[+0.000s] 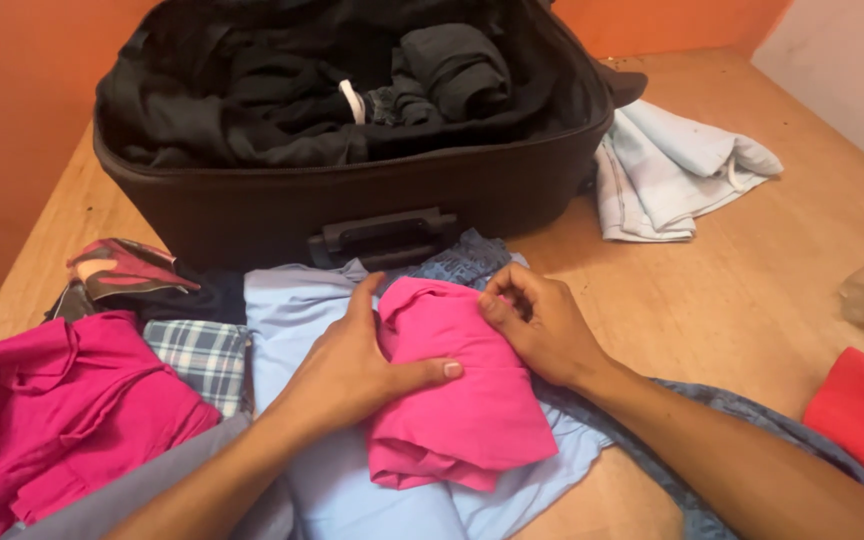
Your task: The person folds various clothing items, including a pink shirt and a black t-shirt, and places them into an open suitcase. The person handles the garments by hand, smoothing and folding them before packing.
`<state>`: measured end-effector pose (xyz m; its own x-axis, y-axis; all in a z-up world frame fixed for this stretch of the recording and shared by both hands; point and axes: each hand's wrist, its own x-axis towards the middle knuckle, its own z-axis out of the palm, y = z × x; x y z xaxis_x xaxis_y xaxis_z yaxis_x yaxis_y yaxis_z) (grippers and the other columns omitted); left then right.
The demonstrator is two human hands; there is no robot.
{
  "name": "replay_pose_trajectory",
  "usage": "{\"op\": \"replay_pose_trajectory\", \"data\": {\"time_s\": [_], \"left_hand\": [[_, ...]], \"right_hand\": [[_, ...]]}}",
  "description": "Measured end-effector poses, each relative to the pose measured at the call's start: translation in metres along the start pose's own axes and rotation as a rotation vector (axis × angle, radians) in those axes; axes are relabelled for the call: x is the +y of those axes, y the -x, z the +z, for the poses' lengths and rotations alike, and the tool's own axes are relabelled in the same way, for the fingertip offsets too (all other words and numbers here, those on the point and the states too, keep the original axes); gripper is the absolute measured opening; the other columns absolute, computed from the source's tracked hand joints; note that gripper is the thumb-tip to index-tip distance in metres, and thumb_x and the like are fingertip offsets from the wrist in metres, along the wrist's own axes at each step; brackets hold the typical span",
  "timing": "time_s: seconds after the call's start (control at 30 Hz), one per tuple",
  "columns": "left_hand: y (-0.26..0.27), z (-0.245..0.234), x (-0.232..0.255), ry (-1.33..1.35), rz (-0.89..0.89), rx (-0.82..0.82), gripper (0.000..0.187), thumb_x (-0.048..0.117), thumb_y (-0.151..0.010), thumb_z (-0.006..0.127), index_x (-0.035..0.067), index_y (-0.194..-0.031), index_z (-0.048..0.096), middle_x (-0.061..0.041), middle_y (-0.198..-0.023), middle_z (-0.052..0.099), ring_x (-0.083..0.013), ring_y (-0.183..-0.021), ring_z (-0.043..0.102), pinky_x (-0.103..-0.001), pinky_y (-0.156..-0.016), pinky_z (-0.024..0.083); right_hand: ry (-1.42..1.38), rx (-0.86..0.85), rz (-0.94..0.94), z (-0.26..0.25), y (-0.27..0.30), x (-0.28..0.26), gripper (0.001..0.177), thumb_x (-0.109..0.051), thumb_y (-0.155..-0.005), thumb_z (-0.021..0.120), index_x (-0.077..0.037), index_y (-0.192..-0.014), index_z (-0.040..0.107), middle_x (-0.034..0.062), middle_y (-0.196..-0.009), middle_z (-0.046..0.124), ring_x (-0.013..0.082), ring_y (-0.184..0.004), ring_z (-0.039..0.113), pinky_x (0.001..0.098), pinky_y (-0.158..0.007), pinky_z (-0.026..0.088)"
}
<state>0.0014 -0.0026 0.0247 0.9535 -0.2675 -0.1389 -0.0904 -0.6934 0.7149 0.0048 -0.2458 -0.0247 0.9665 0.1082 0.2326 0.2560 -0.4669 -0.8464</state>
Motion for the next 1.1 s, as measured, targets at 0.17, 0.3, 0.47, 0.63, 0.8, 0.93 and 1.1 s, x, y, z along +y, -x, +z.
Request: {"op": "replay_pose_trajectory", "data": {"time_s": [0.17,0.3,0.47,0.63,0.8,0.93,1.1], "left_hand": [[-0.008,0.015,-0.012,0.469,-0.008,0.003,0.111,0.038,-0.056,0.095,0.003,-0.146,0.04,-0.02,-0.123,0.068,-0.0272,-0.108,0.072,-0.037,-0.091,0.06],[-0.008,0.017,-0.01,0.773,-0.057,-0.038,0.09,0.017,-0.062,0.091,0.005,-0.14,0.048,-0.015,-0.113,0.074,-0.022,-0.099,0.075,-0.034,-0.084,0.062],[-0.009,0.01,-0.012,0.95,0.077,0.008,0.08,0.009,-0.067,0.088,0.005,-0.137,0.051,-0.015,-0.112,0.074,-0.0215,-0.098,0.074,-0.035,-0.083,0.062],[-0.017,0.002,-0.026,0.998,0.259,0.179,0.074,0.01,-0.073,0.086,0.004,-0.137,0.049,-0.016,-0.115,0.072,-0.0217,-0.099,0.073,-0.036,-0.084,0.063],[-0.026,-0.011,-0.032,0.288,0.532,0.254,0.086,0.028,-0.076,0.091,0.001,-0.144,0.045,-0.02,-0.129,0.068,-0.0306,-0.118,0.067,-0.041,-0.098,0.051],[-0.021,-0.021,-0.026,0.028,0.112,0.138,0.089,0.051,-0.072,0.084,0.009,-0.142,0.048,-0.018,-0.122,0.072,-0.0317,-0.115,0.069,-0.04,-0.098,0.052],[-0.02,-0.024,-0.029,0.069,0.239,0.138,0.079,0.045,-0.075,0.082,0.009,-0.139,0.053,-0.015,-0.123,0.073,-0.0275,-0.115,0.07,-0.038,-0.098,0.052]], "right_hand": [[-0.036,-0.028,-0.021,-0.001,-0.004,0.008,0.035,-0.038,-0.096,0.065,-0.004,-0.094,0.068,0.0001,-0.073,0.067,0.0058,-0.064,0.057,0.0248,-0.059,0.049],[-0.045,-0.048,-0.01,-0.001,-0.006,0.012,0.034,-0.037,-0.097,0.062,-0.003,-0.096,0.066,-0.0009,-0.074,0.067,0.0046,-0.065,0.058,0.0236,-0.06,0.048],[-0.262,-0.088,-0.043,-0.003,-0.008,0.02,0.037,-0.039,-0.101,0.059,-0.003,-0.106,0.064,-0.0059,-0.08,0.061,0.0019,-0.07,0.051,0.0207,-0.062,0.044],[-0.365,-0.095,0.08,-0.006,-0.012,0.03,0.04,-0.043,-0.103,0.053,-0.004,-0.109,0.063,-0.0059,-0.064,0.043,0.0039,-0.057,0.036,0.0232,-0.052,0.03],[-0.344,-0.129,0.069,-0.003,-0.014,0.038,0.043,-0.044,-0.104,0.052,-0.003,-0.102,0.063,-0.006,-0.061,0.041,0.0044,-0.055,0.034,0.024,-0.05,0.028],[-0.237,-0.108,0.028,-0.001,-0.011,0.035,0.043,-0.044,-0.103,0.054,-0.003,-0.097,0.066,-0.0073,-0.065,0.045,0.0027,-0.059,0.038,0.0226,-0.052,0.03],[-0.027,0.008,-0.087,-0.001,-0.002,0.014,0.039,-0.043,-0.096,0.065,-0.004,-0.096,0.065,-0.0057,-0.069,0.057,0.0041,-0.059,0.048,0.0226,-0.053,0.039]]}}
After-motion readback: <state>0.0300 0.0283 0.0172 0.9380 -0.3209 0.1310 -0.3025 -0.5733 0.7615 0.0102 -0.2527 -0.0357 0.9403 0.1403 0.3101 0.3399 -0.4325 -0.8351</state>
